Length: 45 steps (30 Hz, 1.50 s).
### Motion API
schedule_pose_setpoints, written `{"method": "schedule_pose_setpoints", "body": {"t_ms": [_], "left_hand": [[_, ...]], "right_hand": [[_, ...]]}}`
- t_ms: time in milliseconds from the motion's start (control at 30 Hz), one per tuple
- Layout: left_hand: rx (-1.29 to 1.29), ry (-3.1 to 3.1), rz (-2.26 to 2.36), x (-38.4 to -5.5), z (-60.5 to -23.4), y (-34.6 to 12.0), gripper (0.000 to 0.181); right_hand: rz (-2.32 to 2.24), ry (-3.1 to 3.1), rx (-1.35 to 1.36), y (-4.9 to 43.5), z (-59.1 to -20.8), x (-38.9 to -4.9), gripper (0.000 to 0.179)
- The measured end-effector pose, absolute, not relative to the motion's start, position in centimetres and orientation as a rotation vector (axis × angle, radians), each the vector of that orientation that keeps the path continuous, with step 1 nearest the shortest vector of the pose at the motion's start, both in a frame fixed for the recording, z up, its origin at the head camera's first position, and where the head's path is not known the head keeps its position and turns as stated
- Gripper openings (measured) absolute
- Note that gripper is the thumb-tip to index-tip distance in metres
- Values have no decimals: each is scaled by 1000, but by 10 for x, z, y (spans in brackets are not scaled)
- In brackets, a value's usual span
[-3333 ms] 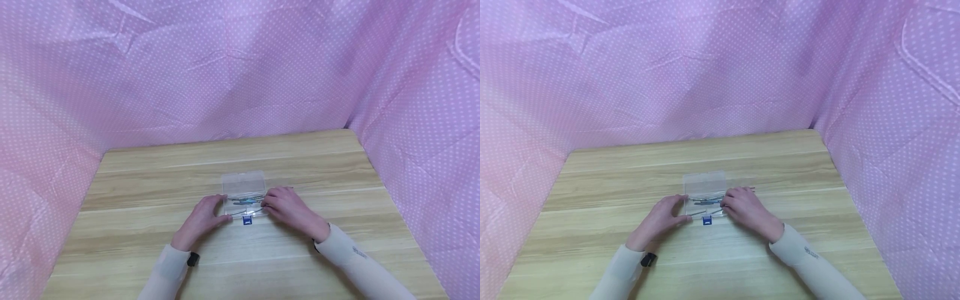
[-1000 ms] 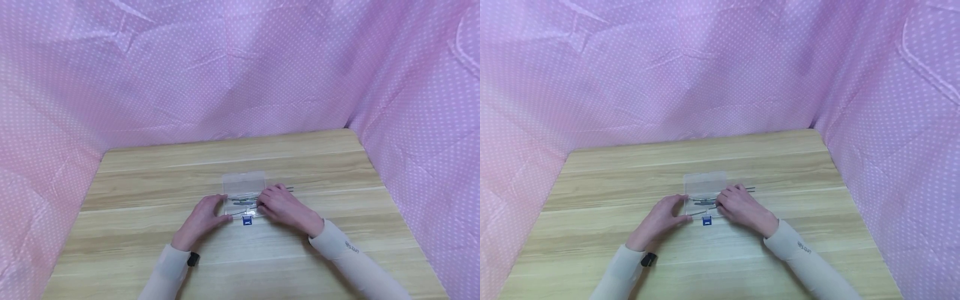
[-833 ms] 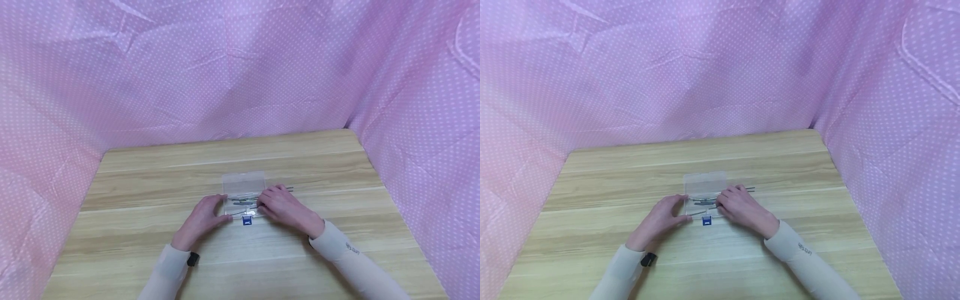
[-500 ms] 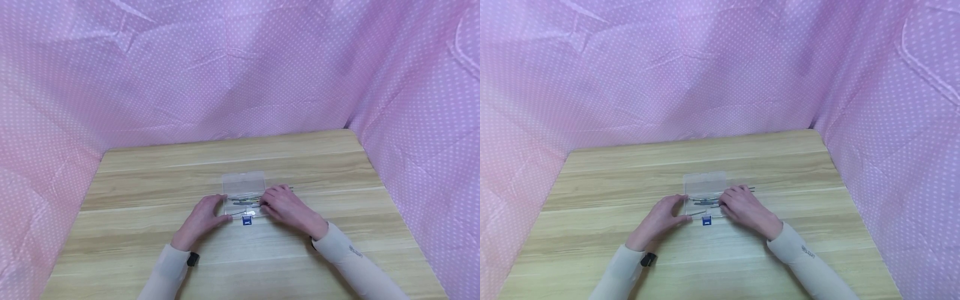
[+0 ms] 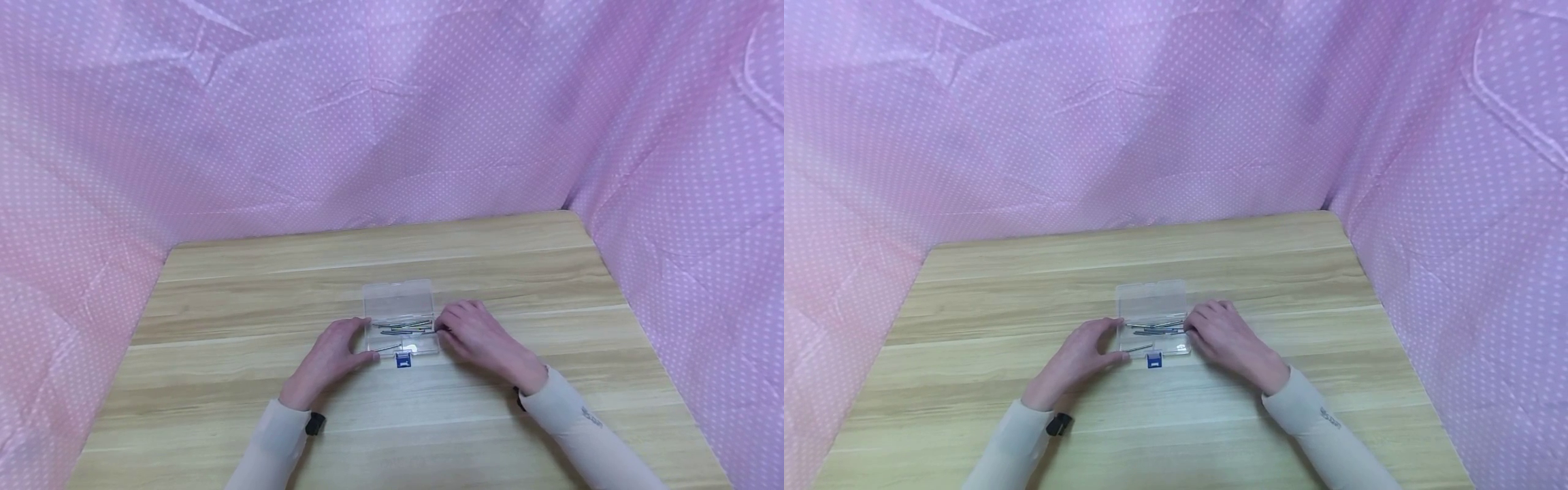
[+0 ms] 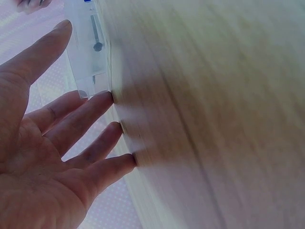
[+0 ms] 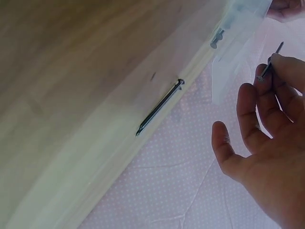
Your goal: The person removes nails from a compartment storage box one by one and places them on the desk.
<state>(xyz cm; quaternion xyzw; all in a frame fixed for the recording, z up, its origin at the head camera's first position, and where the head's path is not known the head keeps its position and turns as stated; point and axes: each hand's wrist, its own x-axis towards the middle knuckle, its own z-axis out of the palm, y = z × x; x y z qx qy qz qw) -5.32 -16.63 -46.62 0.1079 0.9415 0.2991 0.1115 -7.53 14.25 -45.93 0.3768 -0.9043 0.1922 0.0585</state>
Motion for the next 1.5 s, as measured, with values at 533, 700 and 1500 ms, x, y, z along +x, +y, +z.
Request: {"method": "schedule_pose_setpoints", "body": {"t_ms": [533, 700, 1500], "left_hand": [[309, 2760, 875, -53, -466, -167, 71], [307, 2758, 887, -53, -467, -167, 70], [302, 2752, 885, -53, -467, -168, 71]], "right_hand": [[562, -2710, 1078, 158, -459, -77, 11], [576, -2694, 1066, 163, -460, -78, 12], [578, -2740, 985, 180, -462, -82, 10]]}}
